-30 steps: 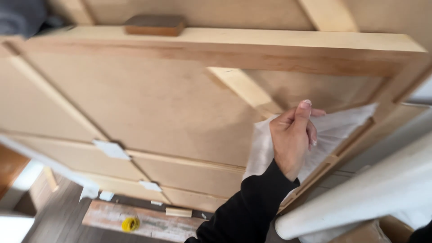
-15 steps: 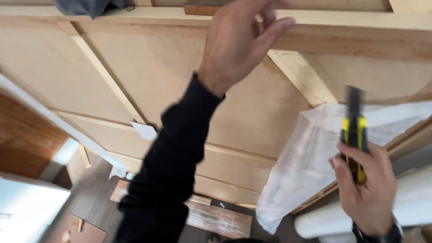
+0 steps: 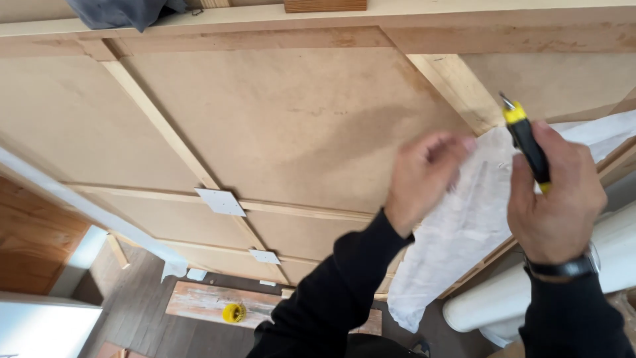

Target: Assembling and cleaning a wooden art frame by cutting protective materials, sanding edges, and wiping surfaces.

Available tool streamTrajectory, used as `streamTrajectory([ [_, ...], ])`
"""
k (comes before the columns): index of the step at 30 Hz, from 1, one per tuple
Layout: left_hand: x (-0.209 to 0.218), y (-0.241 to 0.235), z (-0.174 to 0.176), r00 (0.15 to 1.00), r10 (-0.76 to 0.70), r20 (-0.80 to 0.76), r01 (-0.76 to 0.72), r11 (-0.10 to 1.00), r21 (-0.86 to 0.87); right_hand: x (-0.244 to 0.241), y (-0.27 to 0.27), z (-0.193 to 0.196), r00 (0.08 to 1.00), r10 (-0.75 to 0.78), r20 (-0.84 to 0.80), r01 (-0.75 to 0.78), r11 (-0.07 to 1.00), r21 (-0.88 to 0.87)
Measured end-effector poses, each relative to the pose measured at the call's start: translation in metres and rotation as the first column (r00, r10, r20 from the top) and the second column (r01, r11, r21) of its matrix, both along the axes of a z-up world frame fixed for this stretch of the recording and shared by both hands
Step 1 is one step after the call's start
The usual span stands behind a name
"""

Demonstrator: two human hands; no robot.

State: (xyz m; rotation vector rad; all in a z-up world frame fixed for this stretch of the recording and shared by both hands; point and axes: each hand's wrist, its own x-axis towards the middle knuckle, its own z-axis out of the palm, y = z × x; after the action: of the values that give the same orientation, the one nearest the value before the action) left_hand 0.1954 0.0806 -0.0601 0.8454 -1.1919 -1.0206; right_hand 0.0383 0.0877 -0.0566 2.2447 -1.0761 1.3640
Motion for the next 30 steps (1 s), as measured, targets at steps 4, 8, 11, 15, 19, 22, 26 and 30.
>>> streamTrajectory([
  [4, -0.006, 0.014, -0.029, 0.991, -0.136, -0.006, 0.136, 0.990, 0.033, 0.016, -0.021, 0.015, 0.997, 0.077, -0.022, -0.078, 0.996, -0.050],
  [8, 0.012, 0.003, -0.021, 0.982, 0.146, 0.119, -0.141, 0.989, -0.052, 0.024, -0.031, 0.017, 0.996, 0.083, 0.018, -0.083, 0.996, -0.015],
  [11, 0.045, -0.019, 0.020, 0.826, 0.465, 0.318, -0.328, 0.856, -0.400, 0.023, -0.032, 0.008, 0.991, 0.107, 0.077, -0.109, 0.994, 0.029],
  [15, 0.077, -0.060, 0.087, 0.486, 0.784, 0.385, -0.223, 0.538, -0.813, 0.023, -0.033, -0.007, 0.972, 0.134, 0.192, -0.151, 0.985, 0.079],
  [19, 0.072, -0.092, 0.098, 0.367, 0.804, 0.468, -0.169, 0.553, -0.816, 0.029, -0.026, -0.013, 0.948, 0.182, 0.263, -0.217, 0.969, 0.114],
  [22, 0.068, -0.095, 0.099, 0.302, 0.793, 0.529, -0.165, 0.590, -0.791, 0.028, -0.026, -0.018, 0.951, 0.164, 0.264, -0.200, 0.973, 0.116],
  [26, 0.068, -0.099, 0.099, 0.348, 0.777, 0.525, -0.191, 0.607, -0.772, 0.022, -0.025, -0.020, 0.932, 0.183, 0.314, -0.244, 0.956, 0.165],
  [30, 0.075, -0.096, 0.104, 0.339, 0.762, 0.552, -0.145, 0.622, -0.770, 0.022, -0.024, -0.015, 0.913, 0.198, 0.358, -0.273, 0.946, 0.174],
])
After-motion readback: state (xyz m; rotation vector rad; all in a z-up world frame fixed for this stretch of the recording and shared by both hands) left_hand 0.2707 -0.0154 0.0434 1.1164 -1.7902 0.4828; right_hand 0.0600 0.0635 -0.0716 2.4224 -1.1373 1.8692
